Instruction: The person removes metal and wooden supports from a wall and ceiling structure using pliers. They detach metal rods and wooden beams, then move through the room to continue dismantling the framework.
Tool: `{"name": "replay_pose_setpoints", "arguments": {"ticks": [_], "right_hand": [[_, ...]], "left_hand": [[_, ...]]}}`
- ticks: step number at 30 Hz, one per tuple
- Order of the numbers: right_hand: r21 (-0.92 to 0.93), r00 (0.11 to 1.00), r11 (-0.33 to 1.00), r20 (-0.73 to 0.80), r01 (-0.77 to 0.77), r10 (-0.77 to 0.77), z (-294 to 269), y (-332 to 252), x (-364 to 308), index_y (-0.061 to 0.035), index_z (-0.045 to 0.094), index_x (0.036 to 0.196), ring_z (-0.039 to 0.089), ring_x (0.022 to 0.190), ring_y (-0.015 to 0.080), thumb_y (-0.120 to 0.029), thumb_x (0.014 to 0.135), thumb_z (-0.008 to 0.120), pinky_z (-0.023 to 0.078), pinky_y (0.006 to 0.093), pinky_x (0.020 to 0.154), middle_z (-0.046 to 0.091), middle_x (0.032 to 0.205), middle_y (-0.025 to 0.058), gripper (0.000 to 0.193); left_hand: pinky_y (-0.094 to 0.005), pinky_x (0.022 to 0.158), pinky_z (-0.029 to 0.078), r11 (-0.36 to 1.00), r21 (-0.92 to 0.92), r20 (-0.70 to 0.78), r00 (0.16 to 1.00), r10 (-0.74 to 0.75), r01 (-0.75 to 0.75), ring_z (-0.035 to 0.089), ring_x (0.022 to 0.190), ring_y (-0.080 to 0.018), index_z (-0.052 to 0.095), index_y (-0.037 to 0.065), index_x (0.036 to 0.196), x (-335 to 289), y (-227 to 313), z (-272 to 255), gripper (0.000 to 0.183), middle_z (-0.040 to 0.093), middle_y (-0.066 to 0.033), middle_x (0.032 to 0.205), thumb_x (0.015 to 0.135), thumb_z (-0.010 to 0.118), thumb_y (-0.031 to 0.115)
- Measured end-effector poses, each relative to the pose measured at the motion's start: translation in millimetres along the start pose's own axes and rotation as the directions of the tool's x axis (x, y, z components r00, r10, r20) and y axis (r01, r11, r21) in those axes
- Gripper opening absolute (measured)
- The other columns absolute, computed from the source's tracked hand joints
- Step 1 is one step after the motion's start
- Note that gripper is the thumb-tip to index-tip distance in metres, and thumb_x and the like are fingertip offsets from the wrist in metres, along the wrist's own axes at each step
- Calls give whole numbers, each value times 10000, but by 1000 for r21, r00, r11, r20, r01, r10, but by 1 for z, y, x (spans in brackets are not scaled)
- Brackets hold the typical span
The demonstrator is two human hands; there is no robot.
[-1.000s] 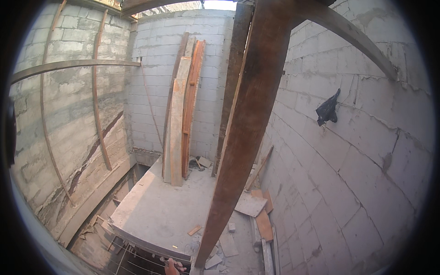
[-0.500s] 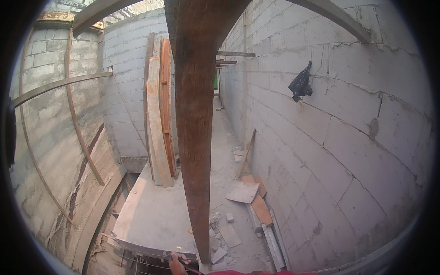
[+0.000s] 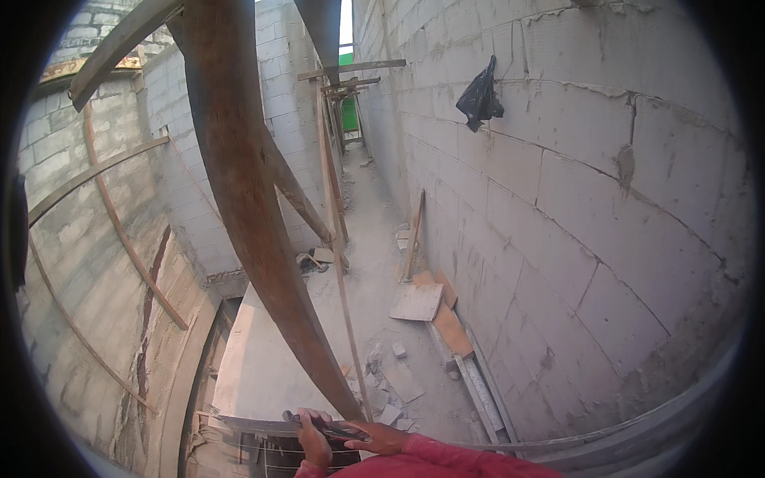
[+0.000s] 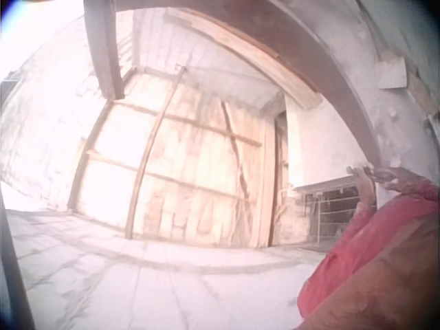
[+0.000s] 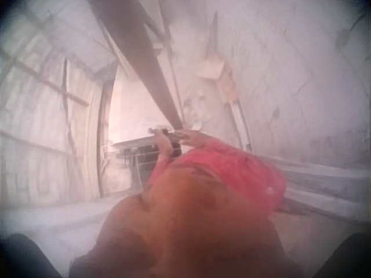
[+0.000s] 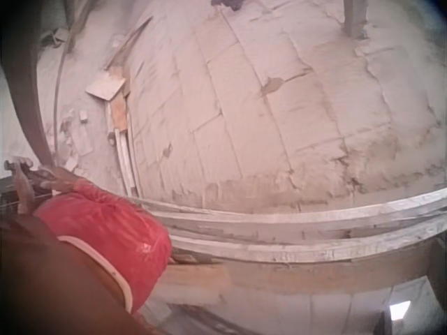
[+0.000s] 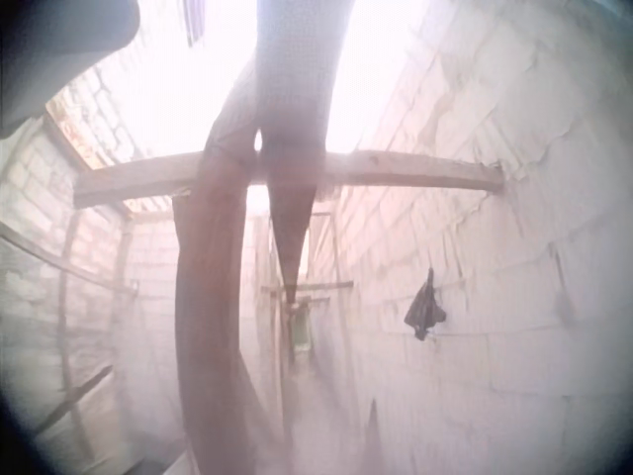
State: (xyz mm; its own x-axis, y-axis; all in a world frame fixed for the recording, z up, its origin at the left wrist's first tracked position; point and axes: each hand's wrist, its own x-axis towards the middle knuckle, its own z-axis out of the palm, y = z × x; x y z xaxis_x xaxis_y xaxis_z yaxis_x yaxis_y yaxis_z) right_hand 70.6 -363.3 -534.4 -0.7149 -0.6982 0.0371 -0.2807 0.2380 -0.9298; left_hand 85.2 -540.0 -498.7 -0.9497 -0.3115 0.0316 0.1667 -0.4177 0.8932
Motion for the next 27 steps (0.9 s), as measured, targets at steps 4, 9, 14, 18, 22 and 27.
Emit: {"name": "replay_pose_setpoints", "arguments": {"ticks": [4,9,14,18,22,27], "right_hand": [[-52,979,985,-106,167,-172,19,-16,-7,-35,384,1479,636,1153,362,-319,983,642,494,422,965,627,1248,231,627],[-201,981,978,-174,52,-88,28,-12,-16,-16,458,1393,642,1108,422,-188,983,600,522,436,909,625,1209,257,466],[83,946,986,-303,146,-115,43,-19,-27,1,439,1404,603,1090,373,-203,1041,496,465,417,927,595,1193,230,420],[256,992,966,-104,-40,69,29,-63,-44,7,362,1522,490,1337,329,-308,1089,402,367,398,1134,484,1461,256,537],[-195,939,967,-268,165,-214,49,2,-31,-14,554,1373,655,1062,284,-315,1077,418,531,396,921,646,1232,196,443],[-25,994,999,-97,39,-41,26,-50,-47,-34,464,1368,674,783,266,-226,1058,483,530,382,736,662,904,139,364]], "left_hand": [[-319,699,458,998,59,3,999,33,-33,543,715,-182,453,80,902,-9,-15,-2,342,587,-90,784,1099,368,346],[-330,718,468,992,63,-41,993,108,-105,558,725,-183,464,76,917,-34,-21,13,324,599,-87,800,1096,373,330],[-310,715,507,988,151,18,999,27,-30,593,741,-165,480,70,1000,-47,-30,7,286,616,-92,837,1097,369,314],[-284,645,524,986,166,101,995,6,-23,616,719,-145,483,45,1112,-58,-17,9,285,624,-89,853,1089,414,320],[-262,683,523,979,203,135,991,4,-31,623,764,-119,483,1,1179,-66,7,17,337,661,-85,909,1063,491,318],[-251,648,528,952,283,181,981,68,-118,639,756,-115,465,-13,1268,-72,13,14,390,678,-108,970,1061,496,315]]}}
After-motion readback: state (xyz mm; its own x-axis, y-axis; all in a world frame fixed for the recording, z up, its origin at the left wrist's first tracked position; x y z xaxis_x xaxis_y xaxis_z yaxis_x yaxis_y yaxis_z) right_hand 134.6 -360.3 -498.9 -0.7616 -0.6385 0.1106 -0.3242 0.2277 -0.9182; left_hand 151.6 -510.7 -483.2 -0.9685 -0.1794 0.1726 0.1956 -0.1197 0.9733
